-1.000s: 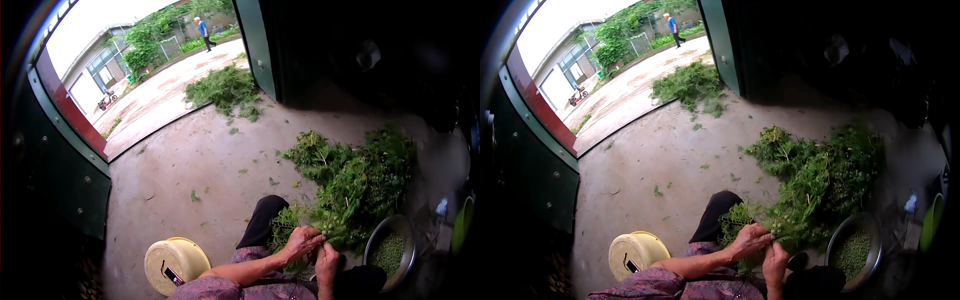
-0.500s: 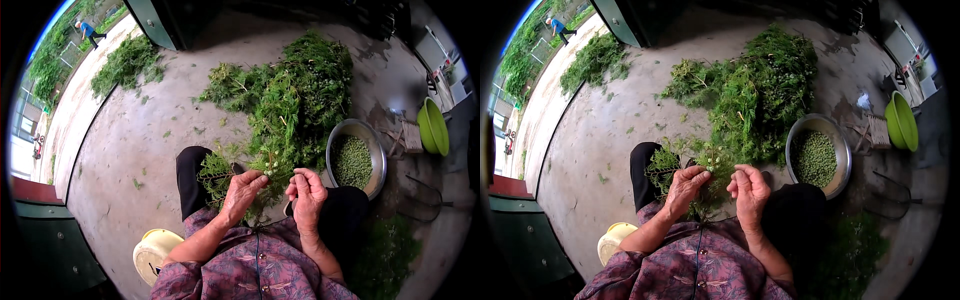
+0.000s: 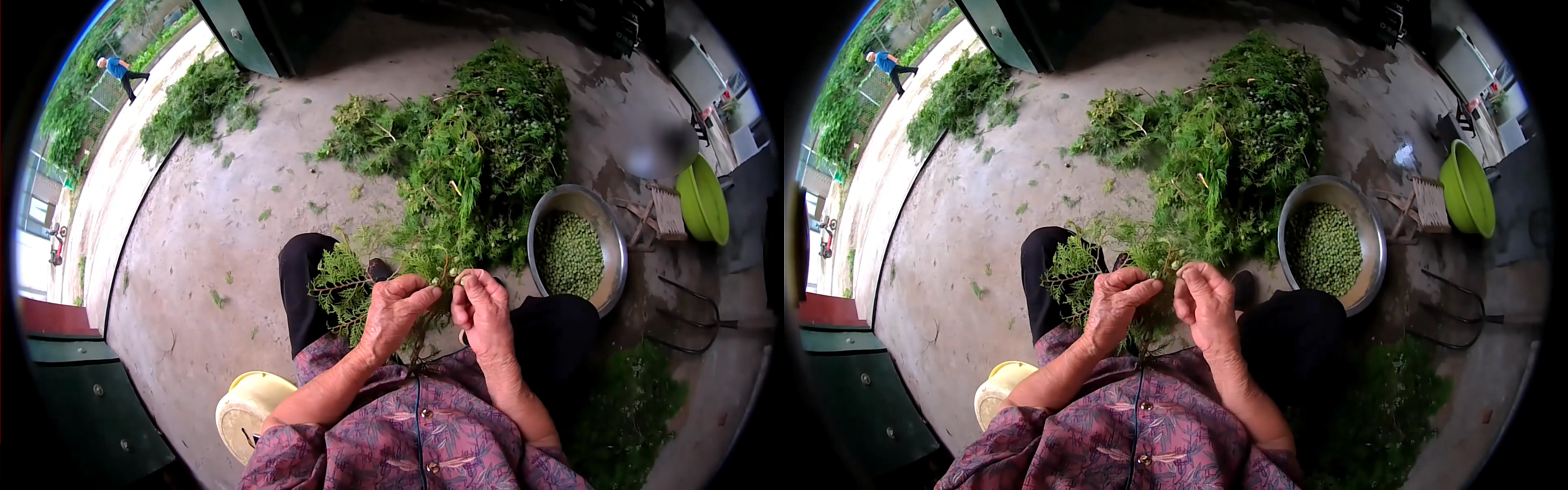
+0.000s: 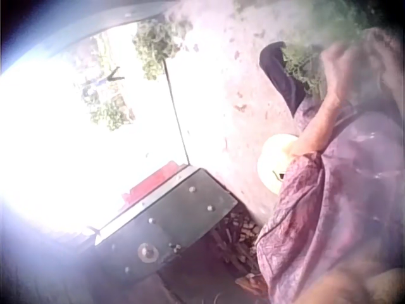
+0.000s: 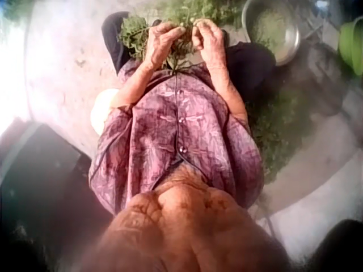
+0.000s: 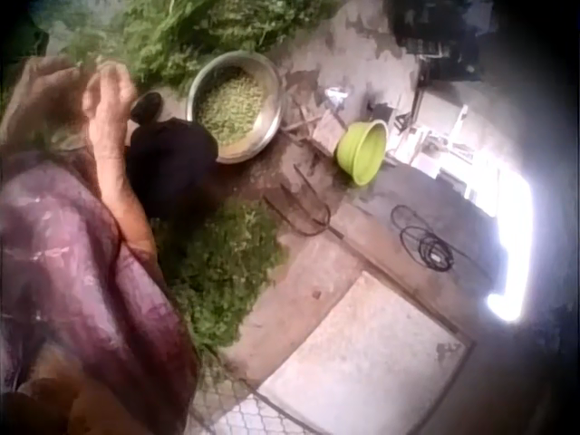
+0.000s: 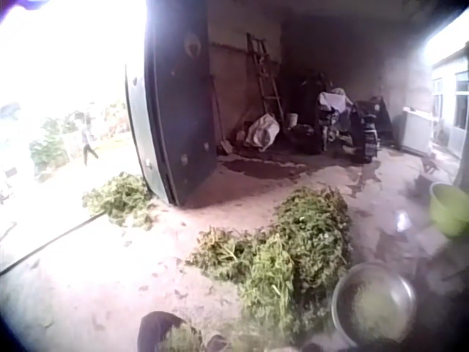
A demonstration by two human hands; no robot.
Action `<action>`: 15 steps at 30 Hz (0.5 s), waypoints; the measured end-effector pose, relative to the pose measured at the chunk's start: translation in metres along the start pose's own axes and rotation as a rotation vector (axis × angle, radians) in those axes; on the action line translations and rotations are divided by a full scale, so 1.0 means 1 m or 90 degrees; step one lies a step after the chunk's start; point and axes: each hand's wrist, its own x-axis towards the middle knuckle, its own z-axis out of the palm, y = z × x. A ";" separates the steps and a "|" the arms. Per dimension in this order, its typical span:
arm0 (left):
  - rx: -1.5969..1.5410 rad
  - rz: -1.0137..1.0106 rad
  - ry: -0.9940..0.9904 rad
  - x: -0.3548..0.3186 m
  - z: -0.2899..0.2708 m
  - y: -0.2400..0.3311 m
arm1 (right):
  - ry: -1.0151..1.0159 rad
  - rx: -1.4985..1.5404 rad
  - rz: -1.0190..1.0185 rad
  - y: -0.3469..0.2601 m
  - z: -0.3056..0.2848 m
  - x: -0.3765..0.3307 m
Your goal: The person picks up cedar branches from a pile, plucks the green berries by hand, and drops them into a metal bowl. They set the stripped branches aside on the floor and reach for new ones to repeat the process.
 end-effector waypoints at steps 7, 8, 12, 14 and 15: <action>-0.006 -0.011 0.001 0.001 0.004 -0.004 | -0.035 -0.050 -0.068 0.001 0.004 -0.006; 0.002 0.000 -0.005 0.001 0.004 -0.005 | -0.047 -0.124 -0.084 0.004 0.001 -0.005; 0.000 0.001 -0.020 0.001 0.002 -0.010 | -0.045 -0.458 -0.230 0.002 0.004 -0.004; 0.032 0.016 -0.032 0.001 -0.001 -0.012 | -0.044 -0.486 -0.227 0.000 0.005 -0.003; 0.032 0.015 -0.031 0.001 -0.001 -0.010 | -0.047 -0.495 -0.228 0.002 0.005 -0.003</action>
